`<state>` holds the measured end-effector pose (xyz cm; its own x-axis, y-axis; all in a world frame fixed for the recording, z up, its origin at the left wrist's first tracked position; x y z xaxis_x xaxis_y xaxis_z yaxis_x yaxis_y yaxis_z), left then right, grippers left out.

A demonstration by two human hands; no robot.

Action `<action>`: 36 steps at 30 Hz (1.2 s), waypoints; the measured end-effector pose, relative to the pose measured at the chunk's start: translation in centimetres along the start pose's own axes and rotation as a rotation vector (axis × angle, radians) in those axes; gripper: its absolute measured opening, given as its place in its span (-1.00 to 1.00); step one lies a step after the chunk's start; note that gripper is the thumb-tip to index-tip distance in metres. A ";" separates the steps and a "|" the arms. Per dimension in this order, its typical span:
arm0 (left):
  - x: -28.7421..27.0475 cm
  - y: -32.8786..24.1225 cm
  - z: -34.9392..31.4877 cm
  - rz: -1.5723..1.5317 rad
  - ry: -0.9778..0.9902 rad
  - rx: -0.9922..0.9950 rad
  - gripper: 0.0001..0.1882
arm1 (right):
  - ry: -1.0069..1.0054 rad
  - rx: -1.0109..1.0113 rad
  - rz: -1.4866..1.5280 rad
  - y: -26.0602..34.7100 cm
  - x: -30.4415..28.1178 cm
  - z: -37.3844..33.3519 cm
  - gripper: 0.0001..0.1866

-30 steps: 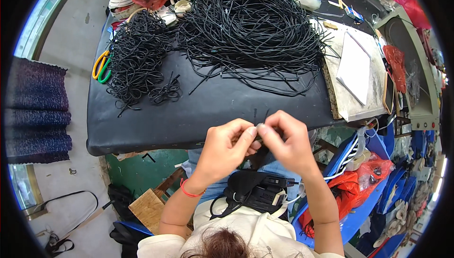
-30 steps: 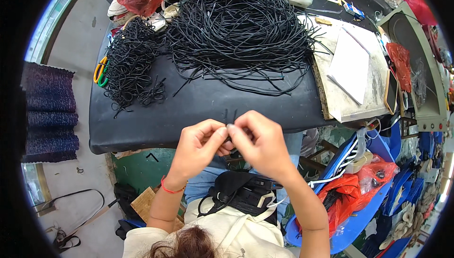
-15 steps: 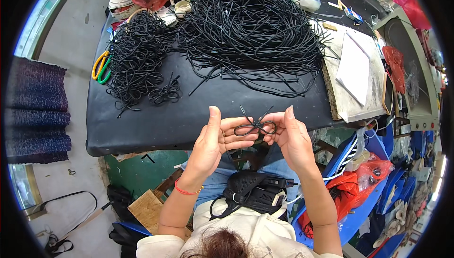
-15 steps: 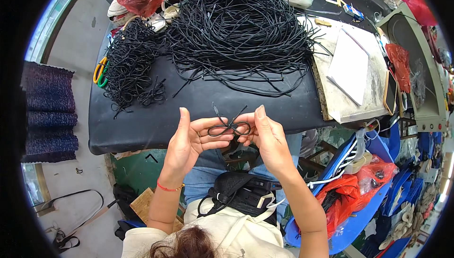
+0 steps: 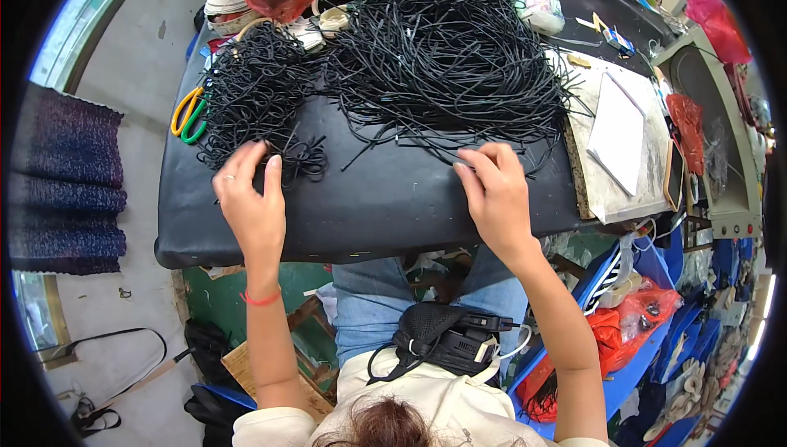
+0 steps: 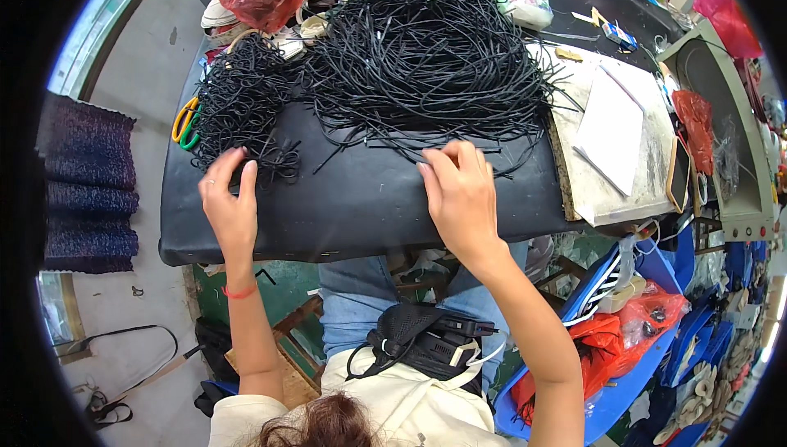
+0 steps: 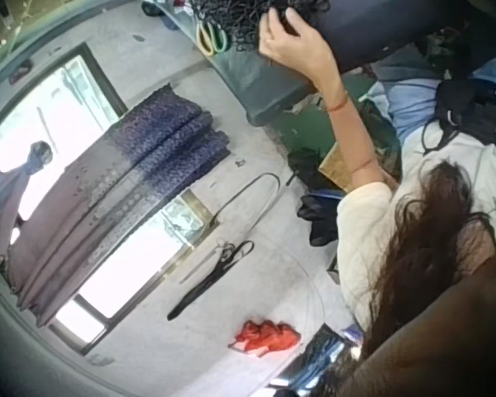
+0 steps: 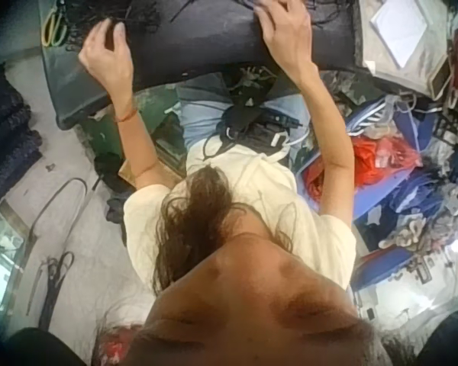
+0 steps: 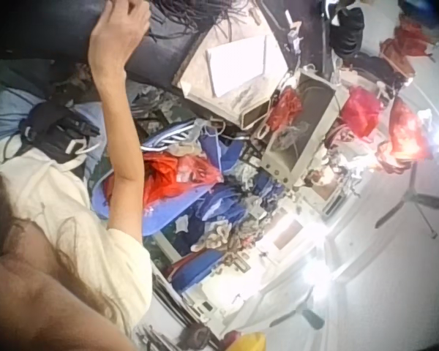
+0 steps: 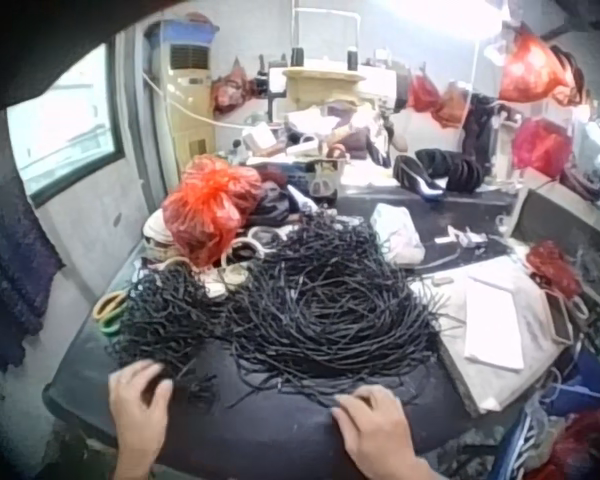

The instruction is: The person sits at a workbench and repeatedly ties small black cords into loops by hand. They pick up individual cords from a large pile, form a loop, and secure it with a knot before placing the finished item on the table.

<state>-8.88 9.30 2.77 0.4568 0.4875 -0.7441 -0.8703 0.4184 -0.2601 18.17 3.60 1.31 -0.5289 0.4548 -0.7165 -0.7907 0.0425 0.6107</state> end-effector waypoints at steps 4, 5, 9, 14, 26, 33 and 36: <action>-0.8 -3.7 1.6 0.069 -0.138 0.133 -0.76 | -0.020 -0.114 -0.173 -0.3 1.2 1.3 -0.90; -0.4 -5.0 1.5 -0.085 -0.098 0.190 -0.73 | -0.043 -0.145 -0.163 0.1 0.6 1.4 -0.90; 2.2 -10.8 0.7 -0.376 0.152 0.467 -0.65 | 0.035 -0.270 -0.085 2.2 -1.0 0.3 -0.88; 2.4 -11.4 -0.1 -0.719 0.266 0.263 -0.82 | 0.045 -0.228 0.014 2.9 -3.6 -1.0 -0.80; 3.8 -12.5 -2.9 -1.754 0.395 -0.769 -0.78 | 0.159 0.046 0.342 4.1 -2.7 -1.7 -0.77; 4.4 -12.4 -3.6 -1.868 0.474 -0.955 -0.77 | 0.216 0.159 0.540 3.4 -2.4 -1.9 -0.75; 4.3 -12.2 -4.0 -1.888 0.490 -0.949 -0.76 | 0.272 0.081 0.413 4.4 -2.8 -2.0 -0.74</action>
<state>2.94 3.28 0.29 0.7154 -0.1808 0.6749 0.5553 -0.4392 -0.7062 15.55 0.76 5.32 -0.8627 0.2007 -0.4642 -0.4771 -0.0183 0.8787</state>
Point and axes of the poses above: each hand's wrist, its own z-axis towards the middle knuckle, its own x-axis out of the palm, y = z × x, the point moved 3 cm from there along z, towards the middle knuckle, and after that the axes turned 14 degrees about x, right-handed, at the moved point
